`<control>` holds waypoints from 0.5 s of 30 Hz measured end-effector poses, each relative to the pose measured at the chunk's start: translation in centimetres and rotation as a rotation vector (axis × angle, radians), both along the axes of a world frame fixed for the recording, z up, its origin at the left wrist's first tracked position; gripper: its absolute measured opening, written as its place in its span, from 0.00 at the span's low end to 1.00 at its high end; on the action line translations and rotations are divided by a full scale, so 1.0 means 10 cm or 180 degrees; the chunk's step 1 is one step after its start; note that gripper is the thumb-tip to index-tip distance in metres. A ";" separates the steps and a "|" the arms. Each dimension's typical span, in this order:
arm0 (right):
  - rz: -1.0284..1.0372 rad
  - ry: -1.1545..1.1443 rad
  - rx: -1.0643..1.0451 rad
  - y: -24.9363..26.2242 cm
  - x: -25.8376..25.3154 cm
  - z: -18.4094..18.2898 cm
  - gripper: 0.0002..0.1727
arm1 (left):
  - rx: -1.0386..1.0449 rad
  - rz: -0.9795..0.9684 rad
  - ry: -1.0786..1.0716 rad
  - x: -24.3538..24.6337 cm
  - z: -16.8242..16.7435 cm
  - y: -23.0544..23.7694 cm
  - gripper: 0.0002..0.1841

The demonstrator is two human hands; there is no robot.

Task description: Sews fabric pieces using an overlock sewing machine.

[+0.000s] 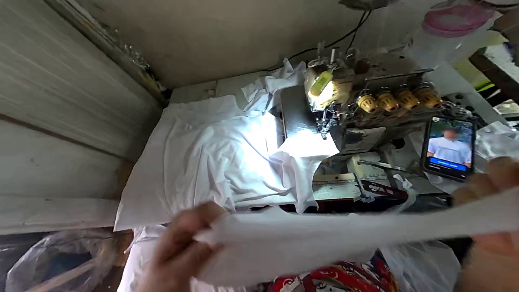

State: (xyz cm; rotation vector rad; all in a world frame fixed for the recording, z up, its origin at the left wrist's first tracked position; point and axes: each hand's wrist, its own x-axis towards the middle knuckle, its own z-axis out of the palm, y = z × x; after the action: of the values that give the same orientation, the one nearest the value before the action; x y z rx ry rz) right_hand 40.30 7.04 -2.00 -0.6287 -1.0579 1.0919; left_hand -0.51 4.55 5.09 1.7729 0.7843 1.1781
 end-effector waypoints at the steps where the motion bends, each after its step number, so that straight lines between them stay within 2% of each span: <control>1: 0.0088 0.0091 0.0017 0.11 -0.08 -0.10 0.09 | 0.0239 0.0363 0.0361 -0.09 0.09 0.15 0.10; 3: 0.0004 0.0316 -0.0171 0.27 -0.35 -0.21 0.10 | 0.0610 0.1200 0.1253 -0.22 0.19 0.55 0.06; 6: -0.0044 0.0489 -0.0575 0.48 -0.65 -0.34 0.07 | 0.0741 0.2157 0.2358 -0.16 0.14 1.24 0.15; 7: -0.0102 0.0443 -0.0757 0.53 -0.72 -0.39 0.06 | 0.0676 0.2258 0.2569 -0.07 0.05 1.43 0.16; 9: -0.0273 0.0124 -0.1066 0.59 -0.81 -0.45 0.04 | 0.0713 0.2002 0.2695 0.21 -0.23 1.65 0.18; 11: -0.0315 -0.0182 -0.1190 0.63 -0.85 -0.49 0.09 | 0.1076 0.1623 0.2460 0.65 -0.62 1.68 0.14; 13: -0.0182 -0.0429 -0.1061 0.61 -0.82 -0.55 0.10 | 0.1143 0.1287 0.2105 1.08 -0.96 1.62 0.11; 15: -0.0195 -0.0429 -0.0882 0.59 -0.79 -0.59 0.07 | 0.1160 0.1182 0.2001 1.36 -1.15 1.56 0.12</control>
State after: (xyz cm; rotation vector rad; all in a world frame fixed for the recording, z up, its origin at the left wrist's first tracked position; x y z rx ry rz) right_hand 32.39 12.98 -7.87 -0.9614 -1.0030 1.1649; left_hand 13.05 20.16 -6.42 2.4268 1.3781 1.0378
